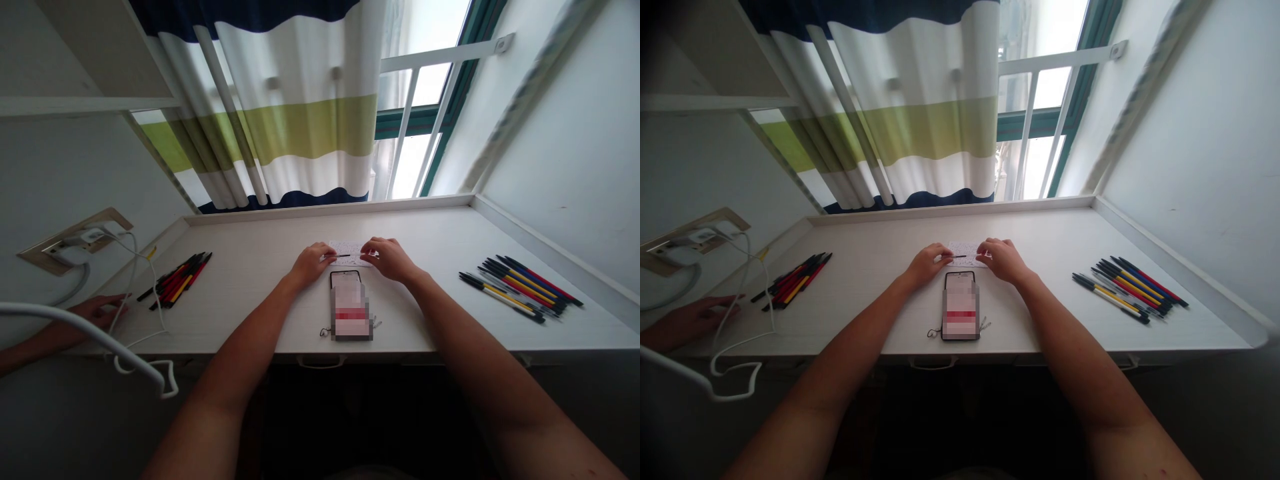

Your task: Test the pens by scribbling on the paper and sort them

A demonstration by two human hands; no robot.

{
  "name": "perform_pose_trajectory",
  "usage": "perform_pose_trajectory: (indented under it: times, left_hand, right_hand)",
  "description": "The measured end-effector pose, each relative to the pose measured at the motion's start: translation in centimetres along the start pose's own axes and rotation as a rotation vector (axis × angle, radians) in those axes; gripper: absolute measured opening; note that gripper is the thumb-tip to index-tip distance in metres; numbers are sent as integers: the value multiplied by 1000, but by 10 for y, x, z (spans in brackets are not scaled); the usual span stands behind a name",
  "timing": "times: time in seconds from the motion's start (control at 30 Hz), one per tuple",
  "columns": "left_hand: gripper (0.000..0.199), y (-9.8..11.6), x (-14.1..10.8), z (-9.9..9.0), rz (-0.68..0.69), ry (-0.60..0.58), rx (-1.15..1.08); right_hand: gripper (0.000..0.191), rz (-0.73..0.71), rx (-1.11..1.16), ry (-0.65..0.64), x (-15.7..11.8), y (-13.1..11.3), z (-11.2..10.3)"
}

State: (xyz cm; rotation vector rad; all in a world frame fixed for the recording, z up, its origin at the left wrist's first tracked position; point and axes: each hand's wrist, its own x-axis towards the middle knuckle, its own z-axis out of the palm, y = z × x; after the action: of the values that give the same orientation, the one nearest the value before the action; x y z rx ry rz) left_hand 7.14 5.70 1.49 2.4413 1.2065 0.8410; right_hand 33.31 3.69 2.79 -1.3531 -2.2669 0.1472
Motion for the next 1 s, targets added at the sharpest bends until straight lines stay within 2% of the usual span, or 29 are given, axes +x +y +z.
perform_pose_trajectory:
  times: [0.13, 0.3, 0.43, 0.77, 1.0]
  left_hand:
    - [14, 2, 0, 0, 4, -9, 5]
    - [13, -3, -1, -2, -25, 18, -10]
    - [13, -5, -1, -2, -23, 12, -5]
    - [15, 8, 1, 8, 68, -44, 107]
    - [15, 9, -1, 12, 101, -11, 96]
  right_hand:
    - [17, -20, -36, -24, 1, -3, 1]
    - [15, 47, -18, 0, -3, 5, -6]
    - [16, 16, -14, 12, -4, 6, -5]
    - [15, -118, -120, -42, 5, -23, 14]
    - [24, -113, -63, -46, 7, -25, 21]
